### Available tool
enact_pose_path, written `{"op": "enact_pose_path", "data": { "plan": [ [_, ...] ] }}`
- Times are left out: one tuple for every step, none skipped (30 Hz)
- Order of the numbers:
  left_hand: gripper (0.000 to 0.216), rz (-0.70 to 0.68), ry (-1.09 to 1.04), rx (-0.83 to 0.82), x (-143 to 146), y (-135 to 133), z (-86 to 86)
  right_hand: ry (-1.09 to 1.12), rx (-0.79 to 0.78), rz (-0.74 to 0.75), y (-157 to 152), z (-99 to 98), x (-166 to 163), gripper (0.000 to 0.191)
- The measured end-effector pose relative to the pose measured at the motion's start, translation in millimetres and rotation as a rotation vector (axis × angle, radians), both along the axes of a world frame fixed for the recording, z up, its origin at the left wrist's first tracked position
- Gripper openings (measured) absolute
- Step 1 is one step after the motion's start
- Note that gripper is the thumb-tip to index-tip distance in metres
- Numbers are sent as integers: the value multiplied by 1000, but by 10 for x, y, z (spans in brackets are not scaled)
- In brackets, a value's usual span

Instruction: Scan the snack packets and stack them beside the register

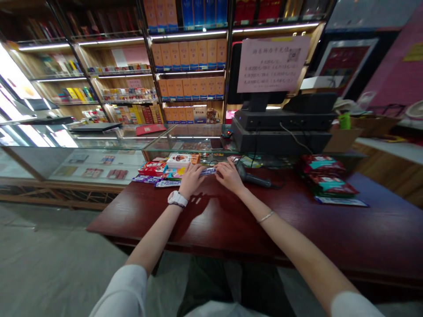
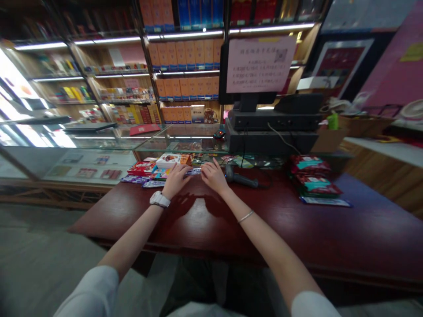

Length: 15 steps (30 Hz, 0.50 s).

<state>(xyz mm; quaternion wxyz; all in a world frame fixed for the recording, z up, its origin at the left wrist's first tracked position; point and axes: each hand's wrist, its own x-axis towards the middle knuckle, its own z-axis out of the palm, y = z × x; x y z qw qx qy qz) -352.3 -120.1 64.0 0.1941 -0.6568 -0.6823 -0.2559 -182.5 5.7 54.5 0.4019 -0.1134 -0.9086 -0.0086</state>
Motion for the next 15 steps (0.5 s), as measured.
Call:
{"op": "enact_pose_path", "data": {
  "plan": [
    [27,-9,-4,15,56,60,14,0,-6,-16,26,13,45,19],
    [26,-19,-8,30,108,120,28,3,-10,-33,53,23,88,20],
    [26,-31,-12,45,158,179,41,9,-12,-48,81,30,130,20],
    [25,-43,-15,58,205,239,55,20,-11,-61,111,32,171,20],
    [25,-54,-19,70,250,300,68,33,-8,-75,144,29,213,20],
    [24,-64,-21,81,294,362,79,51,-4,-90,180,21,256,20],
    [24,-71,-22,90,338,424,88,71,0,-107,219,6,301,20],
    [24,-75,-24,99,381,485,91,92,3,-125,262,-14,348,19],
    [24,-76,-26,108,421,543,89,112,3,-146,307,-39,398,18],
    [23,-77,-30,117,459,598,78,132,1,-170,353,-69,450,18],
    [23,-77,-33,125,494,646,58,144,-4,-192,399,-101,501,19],
    [23,-80,-38,130,523,687,30,156,-10,-215,442,-134,552,20],
    [23,-84,-42,133,548,720,-4,158,-17,-233,481,-167,598,21],
    [22,-92,-41,133,569,743,-43,156,-21,-245,513,-196,639,22],
    [23,-99,-39,135,585,756,-84,148,-24,-253,537,-221,673,22]
  ]
}}
